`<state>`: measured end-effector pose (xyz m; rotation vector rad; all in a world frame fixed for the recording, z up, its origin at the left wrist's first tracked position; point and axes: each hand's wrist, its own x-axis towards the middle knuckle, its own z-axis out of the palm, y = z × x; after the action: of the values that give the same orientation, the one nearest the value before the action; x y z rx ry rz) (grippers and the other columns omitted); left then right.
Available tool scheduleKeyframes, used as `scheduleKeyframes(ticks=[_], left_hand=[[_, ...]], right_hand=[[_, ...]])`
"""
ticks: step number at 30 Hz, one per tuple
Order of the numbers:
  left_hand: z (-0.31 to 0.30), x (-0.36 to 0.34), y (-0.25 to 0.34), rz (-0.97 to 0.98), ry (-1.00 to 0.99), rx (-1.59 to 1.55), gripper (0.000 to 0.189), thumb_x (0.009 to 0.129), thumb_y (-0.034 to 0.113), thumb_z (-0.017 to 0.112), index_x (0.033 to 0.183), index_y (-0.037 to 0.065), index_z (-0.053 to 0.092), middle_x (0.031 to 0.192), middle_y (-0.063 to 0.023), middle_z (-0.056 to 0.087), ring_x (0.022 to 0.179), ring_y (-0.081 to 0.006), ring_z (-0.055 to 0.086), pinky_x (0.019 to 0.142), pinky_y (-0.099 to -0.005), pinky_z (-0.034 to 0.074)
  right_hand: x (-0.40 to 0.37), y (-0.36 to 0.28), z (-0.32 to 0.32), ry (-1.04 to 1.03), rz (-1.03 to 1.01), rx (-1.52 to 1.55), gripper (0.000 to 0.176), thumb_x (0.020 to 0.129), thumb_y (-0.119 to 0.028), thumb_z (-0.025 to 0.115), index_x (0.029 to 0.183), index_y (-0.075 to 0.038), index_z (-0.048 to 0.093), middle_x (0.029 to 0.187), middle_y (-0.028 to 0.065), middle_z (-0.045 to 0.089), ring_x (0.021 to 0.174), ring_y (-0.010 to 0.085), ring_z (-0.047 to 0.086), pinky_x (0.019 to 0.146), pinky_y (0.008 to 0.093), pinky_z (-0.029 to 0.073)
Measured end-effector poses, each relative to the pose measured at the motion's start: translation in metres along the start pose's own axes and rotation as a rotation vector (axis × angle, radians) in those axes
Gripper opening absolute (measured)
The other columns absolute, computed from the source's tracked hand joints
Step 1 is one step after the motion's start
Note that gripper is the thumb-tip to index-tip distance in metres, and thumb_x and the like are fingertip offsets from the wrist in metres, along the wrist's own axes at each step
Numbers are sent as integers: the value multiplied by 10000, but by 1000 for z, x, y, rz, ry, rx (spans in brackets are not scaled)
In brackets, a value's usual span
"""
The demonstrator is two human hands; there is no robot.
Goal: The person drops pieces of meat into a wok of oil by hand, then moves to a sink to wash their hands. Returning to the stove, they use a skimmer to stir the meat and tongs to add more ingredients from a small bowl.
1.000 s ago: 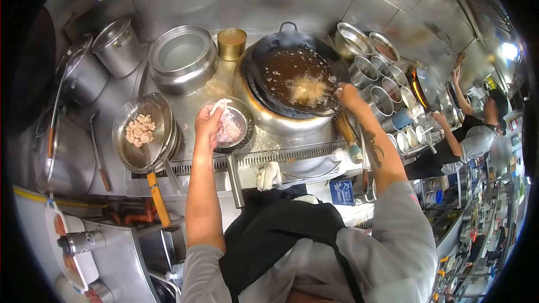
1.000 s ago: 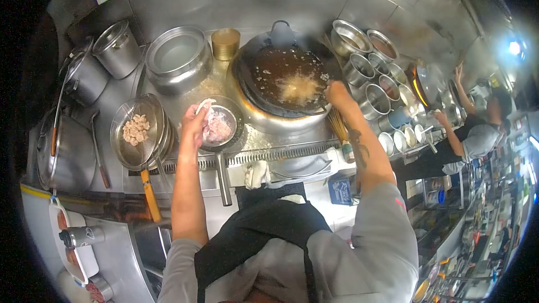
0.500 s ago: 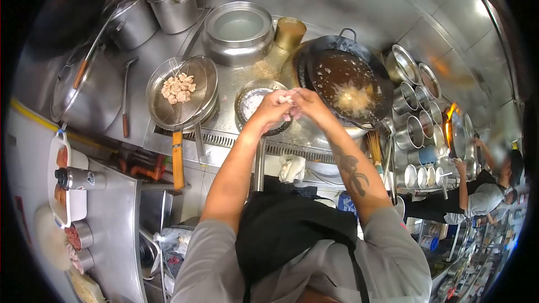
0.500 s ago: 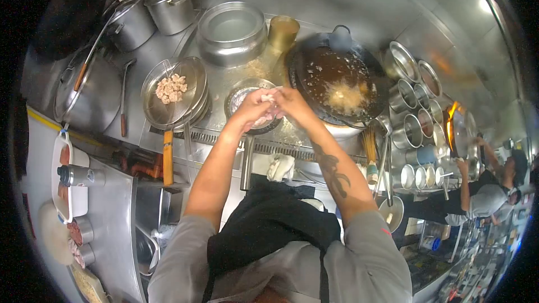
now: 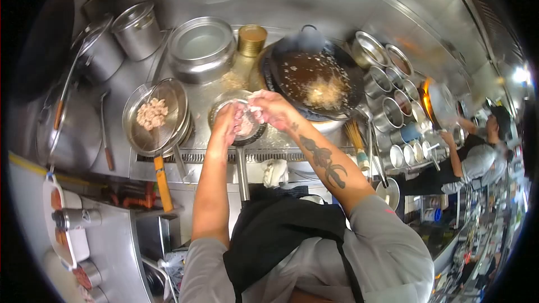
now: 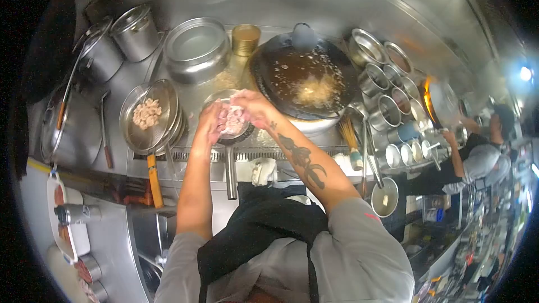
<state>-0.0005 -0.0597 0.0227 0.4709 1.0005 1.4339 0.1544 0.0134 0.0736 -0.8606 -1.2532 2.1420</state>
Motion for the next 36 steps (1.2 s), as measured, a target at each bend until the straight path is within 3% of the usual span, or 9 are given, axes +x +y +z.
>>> scheduleKeyframes(ticks=[2, 6, 8, 14, 16, 21, 27, 31, 36], left_hand=[[-2, 8, -7, -11, 50, -9, 296, 947, 374, 472, 775, 134, 499, 544, 61, 364, 397, -45, 281, 349, -208, 189], [4, 9, -1, -52, 168, -52, 324, 936, 410, 478, 724, 173, 416, 516, 60, 337, 371, -54, 258, 328, -223, 164], [1, 10, -1, -42, 204, -50, 317, 933, 404, 481, 727, 173, 411, 516, 59, 335, 371, -57, 257, 328, -223, 164], [-11, 16, -13, 24, 129, -167, 287, 917, 411, 500, 837, 137, 466, 591, 40, 392, 458, -86, 356, 400, -227, 267], [-11, 20, -15, -13, 79, -256, 333, 908, 439, 502, 938, 107, 507, 685, 2, 500, 559, -121, 490, 483, -235, 370], [-2, 8, -9, -39, -55, -301, 573, 875, 520, 499, 1150, 17, 484, 1102, -153, 574, 1011, -281, 586, 810, -404, 489], [48, -3, 1, -90, -209, -375, 527, 931, 488, 406, 1173, 23, 458, 1063, -155, 582, 983, -268, 586, 853, -402, 462], [52, -8, 0, -147, -426, -428, 612, 929, 538, 372, 1236, 12, 417, 1109, -135, 556, 969, -259, 563, 885, -391, 438], [23, -11, -23, -89, 66, 46, 518, 909, 371, 537, 1304, 59, 415, 1189, -108, 555, 972, -220, 594, 787, -324, 478]], right_hand=[[-14, -14, 1, -56, -12, -127, 161, 886, -105, 590, 1027, -27, 590, 834, 41, 637, 665, 83, 568, 526, 256, 458], [-50, -36, -32, -26, -649, -829, 210, 917, -130, 560, 1077, -8, 619, 950, 66, 662, 842, 106, 603, 748, 252, 500], [-74, -54, -57, 163, -578, -1127, 243, 903, -181, 564, 1046, 3, 633, 1017, 179, 652, 923, 279, 636, 841, 340, 491], [-85, -49, -242, 315, -320, -1726, 314, 796, -89, 629, 1091, 10, 589, 1067, 248, 590, 1001, 391, 561, 880, 405, 461], [-93, -65, -257, 574, 116, -1788, 400, 773, -63, 615, 1160, 7, 542, 1074, 256, 561, 1041, 397, 527, 930, 418, 420], [-112, -121, -164, 498, -672, -1689, 394, 787, -5, 560, 1180, -2, 539, 987, 209, 574, 920, 388, 555, 850, 407, 458], [-57, -44, -17, 90, -735, -1424, 357, 809, -53, 559, 1161, 2, 566, 991, 235, 582, 913, 361, 575, 826, 401, 466], [-36, -24, -23, 46, -705, -1425, 218, 796, -16, 570, 1009, 18, 601, 875, 219, 560, 818, 348, 570, 733, 426, 474], [-53, -36, -160, 249, -463, -1748, 71, 714, 35, 523, 749, 35, 584, 813, 237, 573, 738, 368, 560, 643, 436, 452]])
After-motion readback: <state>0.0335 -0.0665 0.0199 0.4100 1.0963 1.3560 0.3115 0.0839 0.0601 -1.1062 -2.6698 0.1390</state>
